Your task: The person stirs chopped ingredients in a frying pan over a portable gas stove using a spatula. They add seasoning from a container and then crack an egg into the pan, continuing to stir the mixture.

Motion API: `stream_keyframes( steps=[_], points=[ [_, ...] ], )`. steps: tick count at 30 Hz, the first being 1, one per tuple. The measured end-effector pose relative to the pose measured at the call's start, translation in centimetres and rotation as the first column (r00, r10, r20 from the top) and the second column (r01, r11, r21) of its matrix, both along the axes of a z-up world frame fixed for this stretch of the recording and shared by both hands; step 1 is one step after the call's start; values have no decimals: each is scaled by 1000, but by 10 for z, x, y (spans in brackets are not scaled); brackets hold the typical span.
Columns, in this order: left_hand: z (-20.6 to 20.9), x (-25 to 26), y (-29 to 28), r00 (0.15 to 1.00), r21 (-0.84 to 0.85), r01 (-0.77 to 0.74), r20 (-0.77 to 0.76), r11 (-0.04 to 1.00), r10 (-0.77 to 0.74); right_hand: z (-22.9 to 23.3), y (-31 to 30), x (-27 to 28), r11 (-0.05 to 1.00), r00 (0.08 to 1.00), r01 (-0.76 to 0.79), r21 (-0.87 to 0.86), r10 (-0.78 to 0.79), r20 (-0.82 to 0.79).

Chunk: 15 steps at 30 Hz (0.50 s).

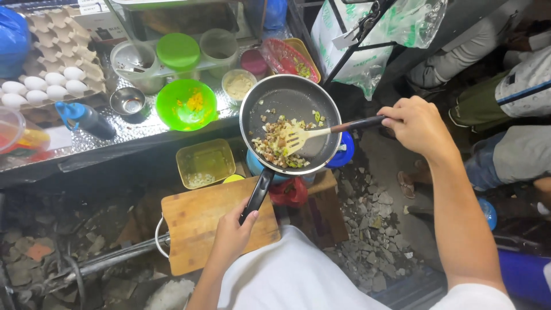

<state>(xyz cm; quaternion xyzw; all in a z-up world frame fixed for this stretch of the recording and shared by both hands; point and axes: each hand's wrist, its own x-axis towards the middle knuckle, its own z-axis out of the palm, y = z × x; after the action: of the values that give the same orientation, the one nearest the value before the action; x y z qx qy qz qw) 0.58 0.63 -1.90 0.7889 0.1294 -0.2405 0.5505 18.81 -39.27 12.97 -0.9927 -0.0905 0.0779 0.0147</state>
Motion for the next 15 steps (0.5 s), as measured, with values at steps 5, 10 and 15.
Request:
stream_keyframes(
  steps=[5, 10, 15],
  points=[
    [5, 2, 1, 1000, -7, 16, -13, 1000, -17, -6, 47, 4, 981, 996, -84, -172, 79, -40],
    [15, 5, 4, 998, -3, 43, -36, 999, -43, 16, 36, 2, 967, 990, -102, -235, 121, 67],
    [-4, 13, 18, 996, 30, 73, -44, 997, -71, 4, 45, -29, 934, 936, -144, -326, 236, 262]
  ],
)
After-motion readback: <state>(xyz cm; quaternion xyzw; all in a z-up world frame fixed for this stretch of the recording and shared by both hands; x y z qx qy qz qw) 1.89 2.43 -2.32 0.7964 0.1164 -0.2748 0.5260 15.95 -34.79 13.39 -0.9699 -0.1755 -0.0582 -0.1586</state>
